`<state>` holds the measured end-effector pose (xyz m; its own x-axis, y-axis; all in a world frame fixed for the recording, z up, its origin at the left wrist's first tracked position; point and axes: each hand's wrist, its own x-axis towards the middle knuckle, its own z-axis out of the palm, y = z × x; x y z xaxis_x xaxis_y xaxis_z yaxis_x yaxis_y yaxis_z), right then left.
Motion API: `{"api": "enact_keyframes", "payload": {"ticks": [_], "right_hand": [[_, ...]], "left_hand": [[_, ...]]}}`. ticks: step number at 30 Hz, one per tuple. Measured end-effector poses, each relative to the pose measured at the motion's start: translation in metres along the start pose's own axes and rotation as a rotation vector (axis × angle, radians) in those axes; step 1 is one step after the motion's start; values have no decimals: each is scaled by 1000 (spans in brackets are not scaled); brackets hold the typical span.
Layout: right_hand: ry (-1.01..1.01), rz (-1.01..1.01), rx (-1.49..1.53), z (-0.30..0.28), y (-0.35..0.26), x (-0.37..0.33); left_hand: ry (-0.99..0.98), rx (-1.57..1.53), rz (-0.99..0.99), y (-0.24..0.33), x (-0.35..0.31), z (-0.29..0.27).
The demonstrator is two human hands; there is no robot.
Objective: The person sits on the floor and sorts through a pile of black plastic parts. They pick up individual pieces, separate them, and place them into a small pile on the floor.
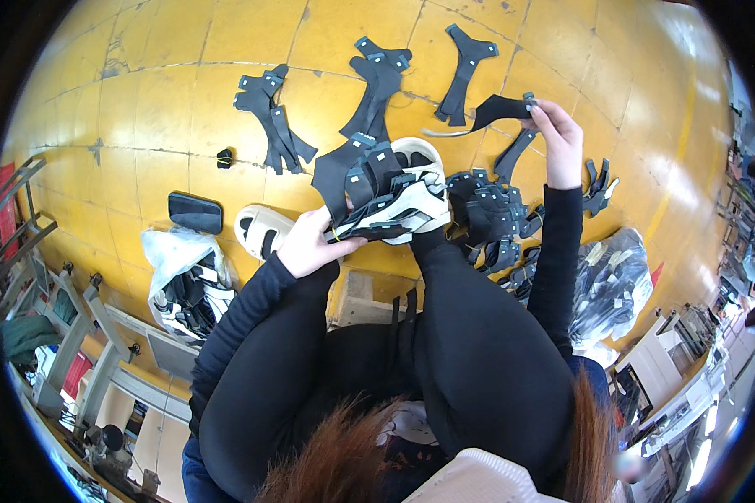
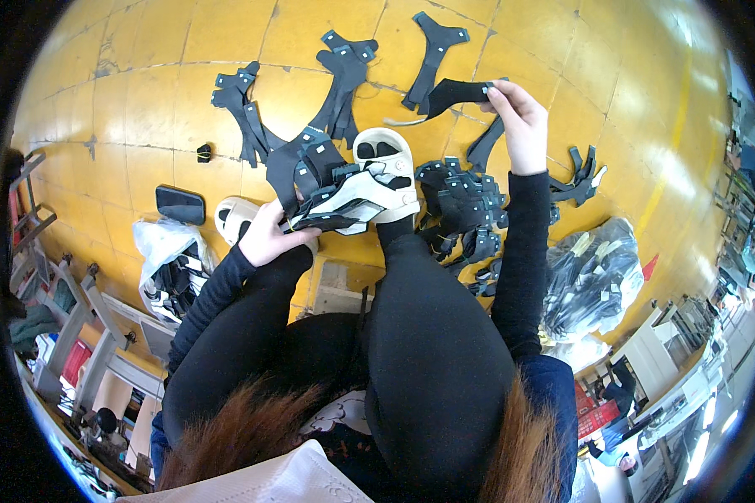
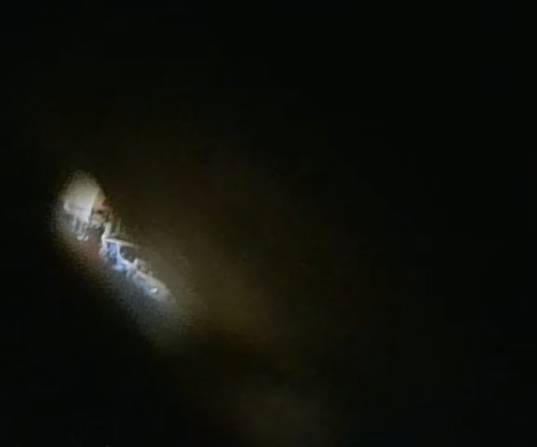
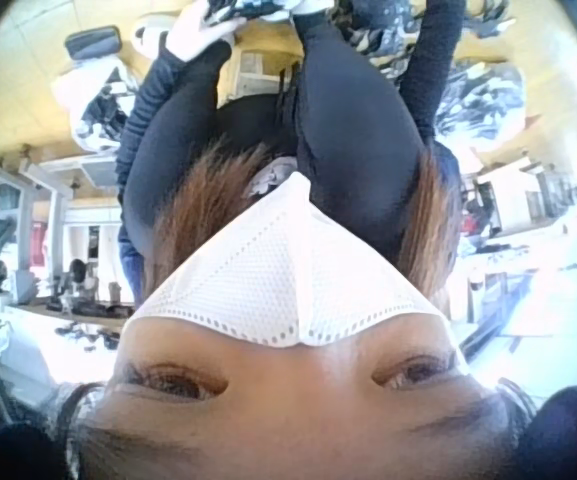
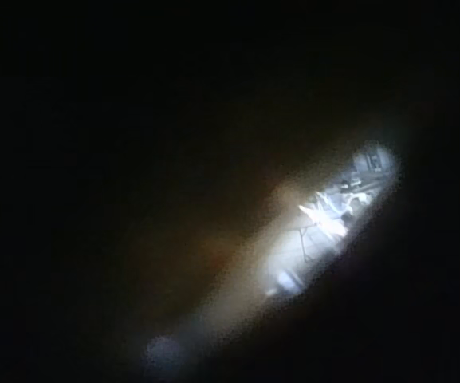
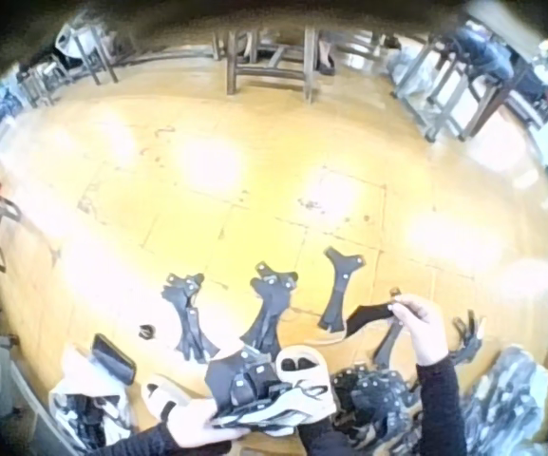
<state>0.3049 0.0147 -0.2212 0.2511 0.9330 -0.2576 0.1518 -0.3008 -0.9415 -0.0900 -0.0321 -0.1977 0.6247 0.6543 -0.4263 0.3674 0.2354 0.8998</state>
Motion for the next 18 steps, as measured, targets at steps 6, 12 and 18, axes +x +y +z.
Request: {"api": "enact_keyframes", "payload": {"ticks": [6, 12, 18], "right_hand": [[-7, 96, -91, 33, 76, 73], [136, -82, -409, 46, 103, 106], [-82, -22, -277, 58, 49, 56]], "left_hand": [[39, 23, 121, -3, 0, -1], [56, 145, 171, -2, 1, -3], [60, 332, 254, -17, -1, -3]]}}
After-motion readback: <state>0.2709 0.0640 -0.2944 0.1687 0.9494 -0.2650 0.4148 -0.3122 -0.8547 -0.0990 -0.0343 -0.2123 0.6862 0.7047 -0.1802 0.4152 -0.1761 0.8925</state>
